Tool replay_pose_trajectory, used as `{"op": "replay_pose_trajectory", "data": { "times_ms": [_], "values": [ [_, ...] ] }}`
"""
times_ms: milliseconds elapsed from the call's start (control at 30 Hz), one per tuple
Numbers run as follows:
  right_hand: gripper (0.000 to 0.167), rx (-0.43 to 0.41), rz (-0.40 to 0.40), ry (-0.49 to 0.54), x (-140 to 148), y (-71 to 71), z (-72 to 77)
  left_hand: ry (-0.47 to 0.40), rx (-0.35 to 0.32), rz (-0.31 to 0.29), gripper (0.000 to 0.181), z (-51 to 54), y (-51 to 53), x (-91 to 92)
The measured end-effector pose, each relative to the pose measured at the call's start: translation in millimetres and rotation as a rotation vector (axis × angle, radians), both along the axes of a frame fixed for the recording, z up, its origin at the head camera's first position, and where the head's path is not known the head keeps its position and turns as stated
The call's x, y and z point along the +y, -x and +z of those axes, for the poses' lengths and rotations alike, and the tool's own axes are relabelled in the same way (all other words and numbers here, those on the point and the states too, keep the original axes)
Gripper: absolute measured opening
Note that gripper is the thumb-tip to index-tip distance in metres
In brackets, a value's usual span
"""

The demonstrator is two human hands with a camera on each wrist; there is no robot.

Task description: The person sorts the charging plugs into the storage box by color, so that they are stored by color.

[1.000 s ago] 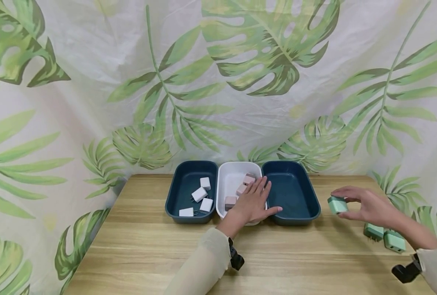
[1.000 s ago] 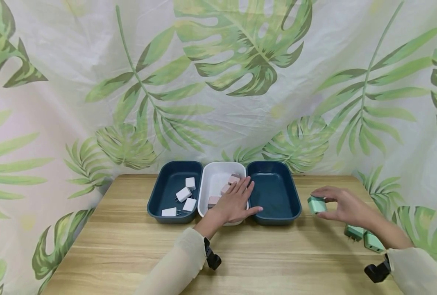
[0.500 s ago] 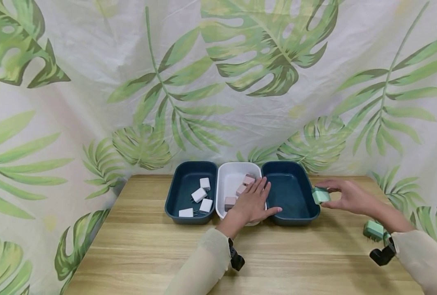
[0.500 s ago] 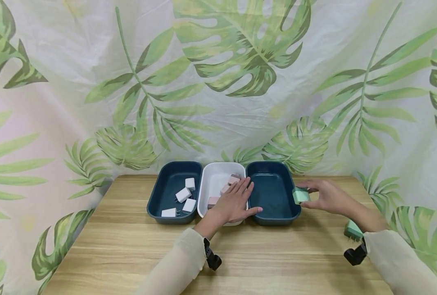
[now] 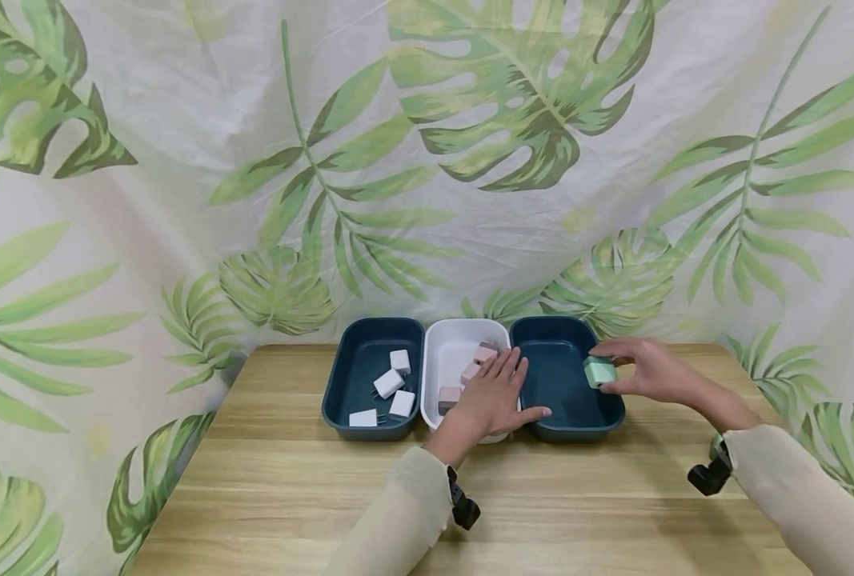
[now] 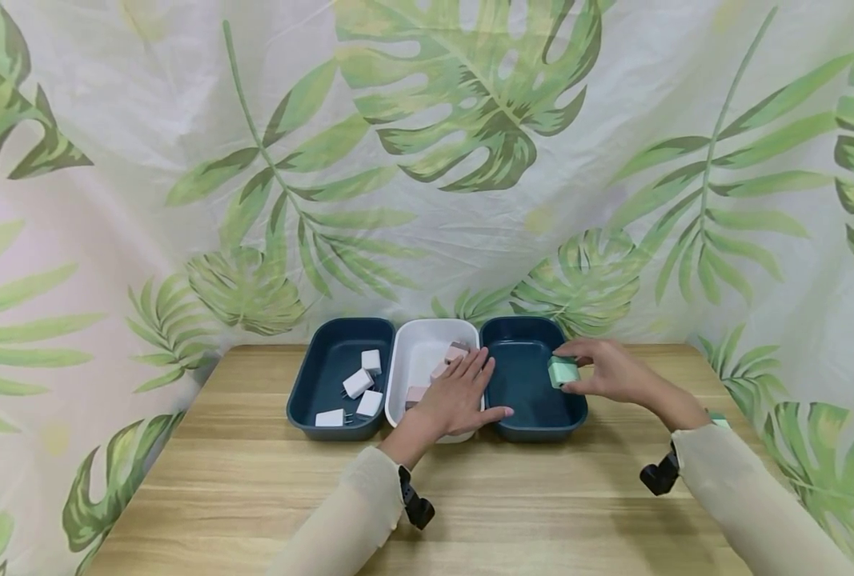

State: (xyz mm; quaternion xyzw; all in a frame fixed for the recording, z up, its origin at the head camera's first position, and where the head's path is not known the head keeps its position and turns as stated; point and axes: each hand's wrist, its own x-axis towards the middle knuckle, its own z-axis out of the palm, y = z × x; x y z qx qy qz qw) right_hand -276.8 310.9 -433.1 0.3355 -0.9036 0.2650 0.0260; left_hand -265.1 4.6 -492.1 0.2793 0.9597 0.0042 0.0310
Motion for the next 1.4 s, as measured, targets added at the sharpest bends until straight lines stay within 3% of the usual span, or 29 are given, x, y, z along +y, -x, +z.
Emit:
{"op": "replay_pose_trajectory", "data": {
  "times_ms": [333,467,800,1067,1400],
  "values": [
    [0.050,-0.001,0.007,-0.041,-15,21.2,-10.0,0.012,-0.021,0.012,0.100,-3.9,2.4,1.3],
    [0.048,0.005,0.021,-0.036,-22,28.5,-13.1,0.012,0.000,0.011,0.100,-5.2,4.2,1.2],
    [0.050,-0.037,0.027,-0.063,-33,50.1,-26.5,0.017,0.025,0.007,0.099,0.6,-1.7,0.4],
    [0.048,-0.025,0.043,-0.063,-46,57.1,-32.3,0.021,0.010,0.002,0.100,-3.8,3.3,1.4],
    [0.050,-0.101,0.032,-0.070,-53,64.3,-41.5,0.034,0.031,0.010,0.100,-8.0,5.5,2.4]
  ]
}}
